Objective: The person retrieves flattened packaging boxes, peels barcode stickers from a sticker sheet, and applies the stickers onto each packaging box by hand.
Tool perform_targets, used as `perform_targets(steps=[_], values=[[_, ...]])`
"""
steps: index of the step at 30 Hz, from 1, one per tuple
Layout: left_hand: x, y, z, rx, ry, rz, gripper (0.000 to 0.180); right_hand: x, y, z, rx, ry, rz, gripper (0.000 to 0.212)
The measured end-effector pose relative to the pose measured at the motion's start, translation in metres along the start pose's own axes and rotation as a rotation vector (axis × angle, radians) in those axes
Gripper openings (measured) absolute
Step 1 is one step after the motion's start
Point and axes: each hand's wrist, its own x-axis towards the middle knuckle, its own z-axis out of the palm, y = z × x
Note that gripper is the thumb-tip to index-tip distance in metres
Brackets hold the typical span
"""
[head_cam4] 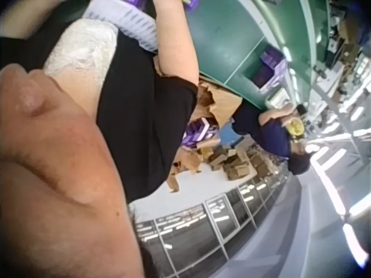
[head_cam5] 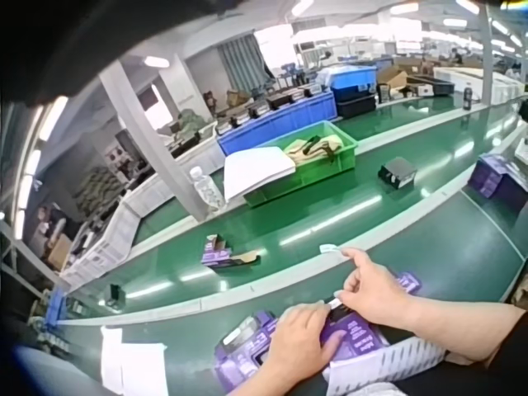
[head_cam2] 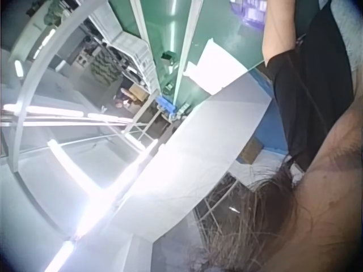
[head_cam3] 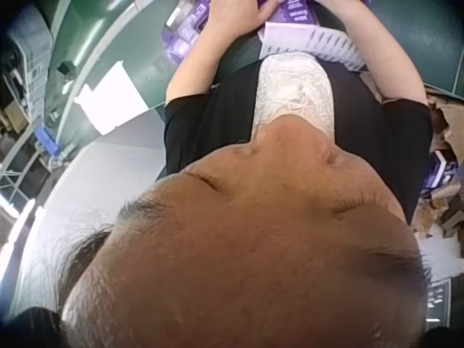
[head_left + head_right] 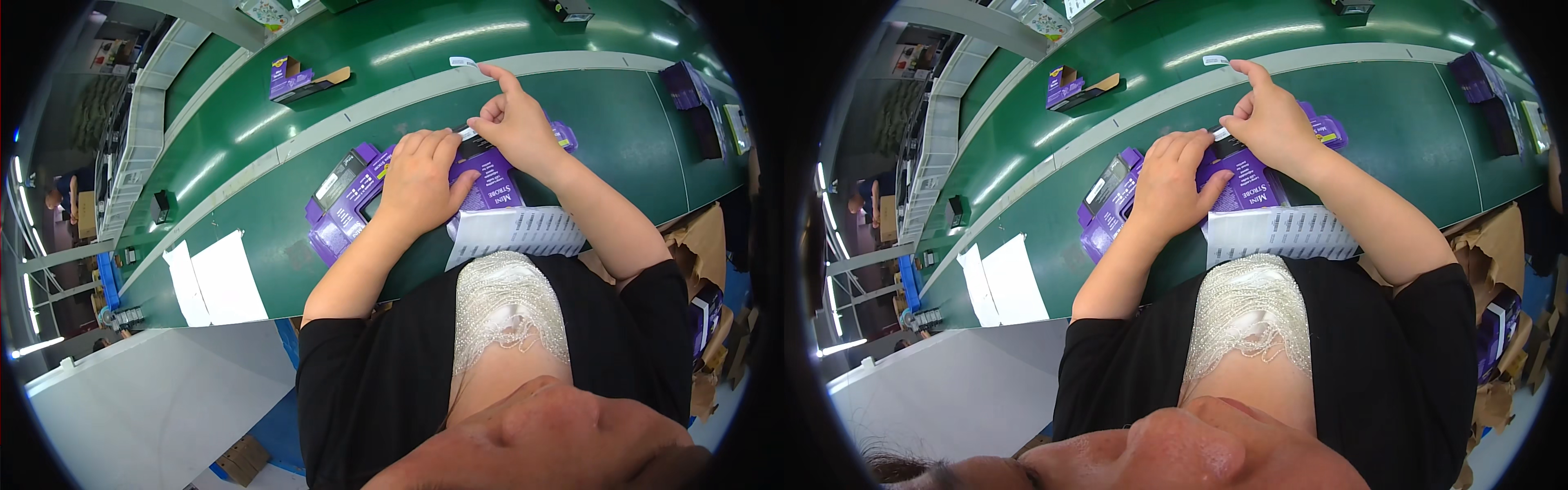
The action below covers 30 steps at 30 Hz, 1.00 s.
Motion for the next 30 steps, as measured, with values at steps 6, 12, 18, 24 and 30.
perform_targets(steps=[6, 12, 18, 24, 30], values=[[0.001, -0.001, 0.000, 0.077, -0.057, 0.040, 0.042, 0.003, 0.004, -0.003, -0.032, -0.026, -0.012, 0.071], [0.005, -0.002, 0.003, 0.071, -0.033, 0.104, 0.040, 0.007, 0.011, -0.012, -0.119, -0.056, -0.096, 0.068], [0.010, 0.001, 0.000, 0.115, -0.112, 0.090, 0.040, 0.006, 0.009, -0.013, -0.156, -0.084, -0.099, 0.061], [0.020, 0.002, 0.003, 0.172, -0.140, 0.102, 0.036, 0.009, 0.011, -0.017, -0.195, -0.125, -0.090, 0.063], [0.032, 0.004, 0.006, 0.206, -0.157, 0.080, 0.035, 0.012, 0.013, -0.031, -0.094, -0.155, -0.043, 0.073]])
